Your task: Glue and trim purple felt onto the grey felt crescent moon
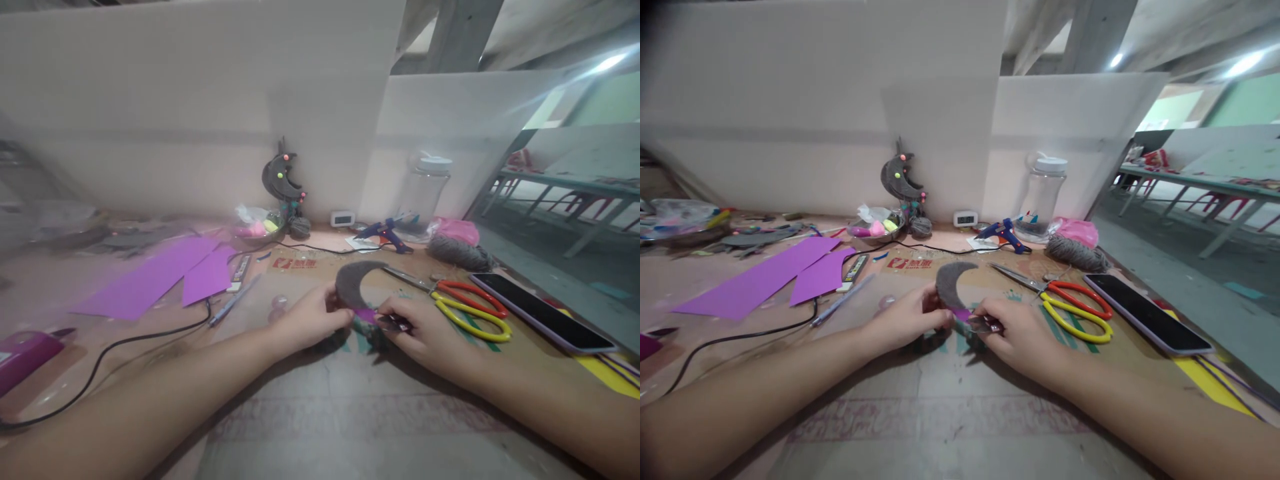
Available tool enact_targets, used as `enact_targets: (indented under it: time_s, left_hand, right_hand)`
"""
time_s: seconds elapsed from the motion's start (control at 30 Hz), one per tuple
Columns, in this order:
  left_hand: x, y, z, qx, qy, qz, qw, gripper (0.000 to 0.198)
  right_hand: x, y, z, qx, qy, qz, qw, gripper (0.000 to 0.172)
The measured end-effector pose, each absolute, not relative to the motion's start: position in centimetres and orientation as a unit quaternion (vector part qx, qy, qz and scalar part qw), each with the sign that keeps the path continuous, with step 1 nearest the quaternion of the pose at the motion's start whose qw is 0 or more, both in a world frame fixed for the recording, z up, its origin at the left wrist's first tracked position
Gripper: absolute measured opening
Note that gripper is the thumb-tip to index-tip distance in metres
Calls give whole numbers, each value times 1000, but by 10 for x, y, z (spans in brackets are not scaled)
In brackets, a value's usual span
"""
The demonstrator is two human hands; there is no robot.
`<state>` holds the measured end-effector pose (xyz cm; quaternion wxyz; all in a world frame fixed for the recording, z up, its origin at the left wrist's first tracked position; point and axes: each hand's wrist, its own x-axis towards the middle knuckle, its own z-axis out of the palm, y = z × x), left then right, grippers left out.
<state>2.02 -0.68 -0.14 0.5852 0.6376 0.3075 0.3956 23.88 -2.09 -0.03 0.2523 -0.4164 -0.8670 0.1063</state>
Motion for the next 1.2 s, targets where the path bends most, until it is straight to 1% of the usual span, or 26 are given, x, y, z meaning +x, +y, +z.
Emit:
enact_targets:
  time_s: [0.07,0.13,0.23,0.27,0.37,0.67,0.8,0.97,1.03,1.13,1.2]
  left_hand:
    - [21,-8,2,627,310,395,595,29]
    - [21,-10,5,616,320,390,606,29]
    - [20,-10,5,612,340,392,597,16]
    - [19,-10,4,612,345,396,591,16]
    - [18,-9,1,611,348,401,587,26]
    - [18,-3,-7,600,374,397,586,35]
    - [18,-3,-7,605,365,398,585,40]
    - [18,-6,-4,576,362,425,597,49]
    - [16,-6,-3,577,371,436,581,47]
    - [13,-5,0,599,402,430,543,39]
    - [12,-4,2,601,411,420,541,34]
  right_hand:
    - [239,-21,0,-420,-865,104,255,10]
    - [239,-22,0,-421,-863,108,256,11]
    - [239,-21,0,-424,-858,128,261,11]
    - [239,-20,0,-426,-855,135,264,12]
    - [238,-18,0,-433,-846,145,275,13]
    - [235,-19,3,-433,-836,150,301,18]
    - [233,-19,3,-441,-833,173,286,19]
    - [234,-17,7,-441,-829,186,288,26]
    - [236,-16,9,-434,-828,199,294,29]
    - [238,-15,11,-425,-823,232,295,33]
    - [239,-14,11,-435,-811,247,303,34]
